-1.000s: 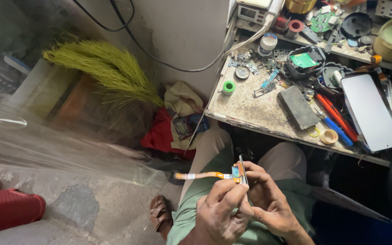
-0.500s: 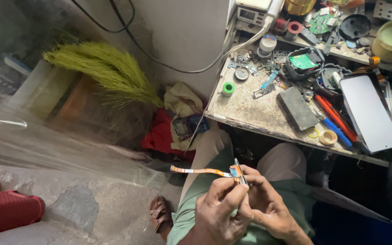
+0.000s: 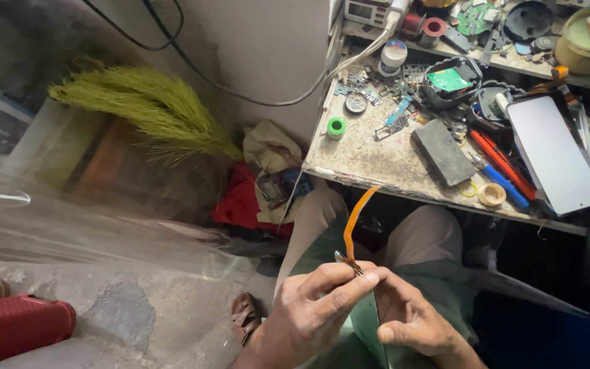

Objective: The person sits at a repair workbench and works on a smartphone display assembly. They peel an orange flex cable and adhesive liner from a screen panel, align the panel with the phone body, and press and fold the flex cable onto the assembly while turning the phone over in their hands.

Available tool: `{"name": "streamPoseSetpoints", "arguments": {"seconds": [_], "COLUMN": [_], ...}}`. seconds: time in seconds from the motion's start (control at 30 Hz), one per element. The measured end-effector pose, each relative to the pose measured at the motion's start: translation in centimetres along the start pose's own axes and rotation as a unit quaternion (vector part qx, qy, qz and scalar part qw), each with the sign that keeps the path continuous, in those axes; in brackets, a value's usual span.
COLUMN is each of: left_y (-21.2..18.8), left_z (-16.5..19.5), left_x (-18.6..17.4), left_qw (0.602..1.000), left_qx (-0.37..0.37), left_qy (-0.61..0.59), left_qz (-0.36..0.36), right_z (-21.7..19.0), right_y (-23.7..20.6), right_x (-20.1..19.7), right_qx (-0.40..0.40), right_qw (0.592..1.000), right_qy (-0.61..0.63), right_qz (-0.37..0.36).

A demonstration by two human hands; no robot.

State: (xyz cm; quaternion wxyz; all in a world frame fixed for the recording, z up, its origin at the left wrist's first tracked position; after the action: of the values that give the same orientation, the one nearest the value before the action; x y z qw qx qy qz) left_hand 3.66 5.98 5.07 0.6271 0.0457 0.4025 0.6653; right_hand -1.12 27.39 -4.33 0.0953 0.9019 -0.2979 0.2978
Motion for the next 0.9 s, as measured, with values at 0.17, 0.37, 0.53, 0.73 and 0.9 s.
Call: {"name": "streamPoseSetpoints", "arguments": {"seconds": [0.17,0.37,0.53,0.73,0.9], "left_y": [0.2,0.2,0.4,0.8,1.1], "left_z": [-0.1,0.0,-0.3,-0.6,-0.5], "left_x": [-0.3,-0.1,-0.4,-1.2,-1.7], "left_qw": [0.999,1.0,0.999,0.999,0.998], "left_qx": [0.013,0.007,-0.027,-0.01,-0.004], "left_qy": [-0.034,-0.012,-0.027,-0.039,-0.046], "left_qz": [0.003,0.027,0.007,-0.017,-0.037], "right_z": [-0.1,-0.4,-0.3,-0.1,-0.3], "right_y": [0.2,0.1,0.0,0.0,0.0], "right_x": [0.4,0.6,0.4,0.4,0.6], "right_qx": [-0.002,0.053,0.061,0.062,0.074], "right_qw": [1.0,0.996,0.996,0.995,0.994], "right_qy": [0.014,0.069,0.066,0.075,0.073], "right_qz": [-0.012,-0.014,-0.014,-0.02,-0.015]}}
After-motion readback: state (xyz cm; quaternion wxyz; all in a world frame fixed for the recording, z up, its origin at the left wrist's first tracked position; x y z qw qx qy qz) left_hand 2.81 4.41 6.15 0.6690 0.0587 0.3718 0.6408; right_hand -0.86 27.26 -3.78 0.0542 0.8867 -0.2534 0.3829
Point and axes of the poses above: each hand's wrist, its own y-axis towards the middle knuckle, its own x-axis out of the palm, z = x × y, the point moved 1 cm from there along y, towards the middle knuckle, and after that the axes turned 2 degrees about y, right-handed, at the moved point
